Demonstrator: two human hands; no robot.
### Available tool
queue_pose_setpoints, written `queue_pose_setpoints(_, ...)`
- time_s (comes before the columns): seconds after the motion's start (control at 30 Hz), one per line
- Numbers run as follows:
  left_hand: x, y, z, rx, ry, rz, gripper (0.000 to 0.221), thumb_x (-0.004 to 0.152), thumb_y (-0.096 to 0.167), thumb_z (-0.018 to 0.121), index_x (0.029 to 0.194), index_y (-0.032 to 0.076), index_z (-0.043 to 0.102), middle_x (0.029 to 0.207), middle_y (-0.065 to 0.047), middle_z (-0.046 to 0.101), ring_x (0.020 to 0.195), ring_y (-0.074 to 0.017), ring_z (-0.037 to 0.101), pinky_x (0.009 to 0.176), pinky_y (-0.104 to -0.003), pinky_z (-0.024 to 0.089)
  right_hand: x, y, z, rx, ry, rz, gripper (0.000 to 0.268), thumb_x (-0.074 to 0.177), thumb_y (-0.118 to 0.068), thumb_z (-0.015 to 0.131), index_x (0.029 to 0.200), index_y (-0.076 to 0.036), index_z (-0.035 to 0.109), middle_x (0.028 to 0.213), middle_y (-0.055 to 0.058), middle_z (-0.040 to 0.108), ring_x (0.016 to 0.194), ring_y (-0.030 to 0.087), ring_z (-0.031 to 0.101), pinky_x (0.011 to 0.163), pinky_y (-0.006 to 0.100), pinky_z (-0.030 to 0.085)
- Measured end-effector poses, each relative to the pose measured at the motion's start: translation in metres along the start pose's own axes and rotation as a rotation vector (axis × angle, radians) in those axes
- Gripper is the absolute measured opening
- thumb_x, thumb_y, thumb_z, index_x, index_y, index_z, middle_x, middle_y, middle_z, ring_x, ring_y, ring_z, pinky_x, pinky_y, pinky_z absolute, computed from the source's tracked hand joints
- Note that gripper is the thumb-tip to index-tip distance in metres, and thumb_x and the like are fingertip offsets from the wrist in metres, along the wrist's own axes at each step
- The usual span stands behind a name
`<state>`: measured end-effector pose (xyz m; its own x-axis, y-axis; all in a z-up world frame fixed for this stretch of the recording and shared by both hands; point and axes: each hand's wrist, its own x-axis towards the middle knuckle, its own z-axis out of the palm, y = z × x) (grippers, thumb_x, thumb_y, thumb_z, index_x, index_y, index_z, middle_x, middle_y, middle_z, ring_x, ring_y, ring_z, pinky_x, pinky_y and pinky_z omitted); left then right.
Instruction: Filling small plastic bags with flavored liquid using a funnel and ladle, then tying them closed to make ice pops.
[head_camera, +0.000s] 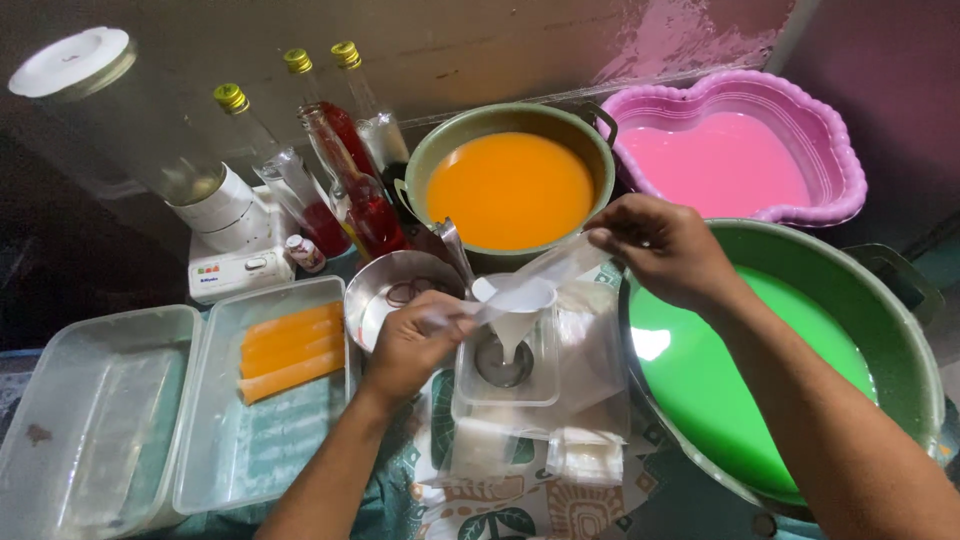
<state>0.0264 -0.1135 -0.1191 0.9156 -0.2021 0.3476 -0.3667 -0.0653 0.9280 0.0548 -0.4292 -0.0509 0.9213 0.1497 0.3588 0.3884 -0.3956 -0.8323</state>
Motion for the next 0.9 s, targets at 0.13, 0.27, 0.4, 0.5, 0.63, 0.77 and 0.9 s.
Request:
queue_pose_setpoints(0.13,0.006,0.024,-0.015,0.174,-0.214,0.027,0.034,0.079,0.020,0.089,0.110,0.009,0.081,0.099,-0.015,0.074,0.093,-0.0244,0.070,0.083,-0.040,0.056,0.005,0.002,-0.012,-0.030,0.048,-0.058,0.010,0.098,-0.008,0.074,0.108,-0.007,0.074,0.077,0.005,0.061,0.071,0.012,0.057,0.068,0.029,0.049)
queue_pose_setpoints(0.27,0.020,0.052,-0.030,0.511,-0.332,0.061,0.050,0.064,0.050,0.088,0.093,0.013,0.072,0.094,-0.007,0.069,0.081,-0.0228,0.065,0.070,-0.037,0.053,-0.001,-0.032,-0.012,-0.312,-0.054,-0.462,0.005,0.099,-0.002,0.068,0.102,-0.004,0.071,0.094,0.010,0.066,0.089,0.028,0.063,0.080,0.035,0.052)
queue_pose_setpoints(0.4,0.035,0.059,-0.020,0.592,-0.364,0.301,0.077,0.068,0.063,0.081,0.126,0.015,0.065,0.119,-0.009,0.065,0.107,-0.0239,0.066,0.090,-0.040,0.056,-0.006,-0.038,-0.004,-0.404,-0.185,-0.538,0.012,0.103,-0.005,0.054,0.102,-0.003,0.066,0.097,0.010,0.070,0.091,0.026,0.067,0.081,0.036,0.054)
queue_pose_setpoints(0.5,0.038,0.052,0.010,0.380,-0.303,0.461,0.080,0.073,0.065,0.080,0.133,0.015,0.066,0.112,-0.010,0.069,0.091,-0.0313,0.069,0.084,-0.047,0.055,-0.010,-0.049,0.018,-0.416,-0.191,-0.554,0.010,0.090,-0.003,0.070,0.098,-0.010,0.070,0.096,0.012,0.069,0.094,0.038,0.070,0.083,0.048,0.057)
queue_pose_setpoints(0.63,0.037,0.033,0.032,0.210,-0.218,0.414,0.039,0.083,0.033,0.086,0.113,0.011,0.074,0.100,-0.006,0.071,0.091,-0.0303,0.071,0.083,-0.041,0.057,-0.007,-0.058,0.045,-0.457,-0.125,-0.670,0.012,0.094,-0.008,0.068,0.104,-0.013,0.072,0.089,0.010,0.066,0.081,0.034,0.069,0.071,0.046,0.057)
queue_pose_setpoints(0.77,0.041,0.026,0.033,0.064,-0.162,0.293,0.010,0.089,0.021,0.083,0.096,0.016,0.079,0.090,0.001,0.075,0.082,-0.0197,0.073,0.079,-0.030,0.057,-0.002,-0.050,0.062,-0.475,-0.066,-0.728,0.011,0.100,-0.013,0.064,0.107,-0.013,0.073,0.087,0.006,0.065,0.076,0.029,0.068,0.069,0.038,0.056)
queue_pose_setpoints(0.9,0.042,0.020,0.028,0.005,-0.075,0.195,0.004,0.091,0.015,0.080,0.090,0.019,0.082,0.084,0.002,0.076,0.075,-0.0119,0.071,0.075,-0.026,0.056,0.003,-0.050,0.071,-0.324,-0.050,-0.590,0.018,0.093,-0.006,0.071,0.110,-0.012,0.071,0.085,0.005,0.067,0.074,0.029,0.069,0.067,0.038,0.057)
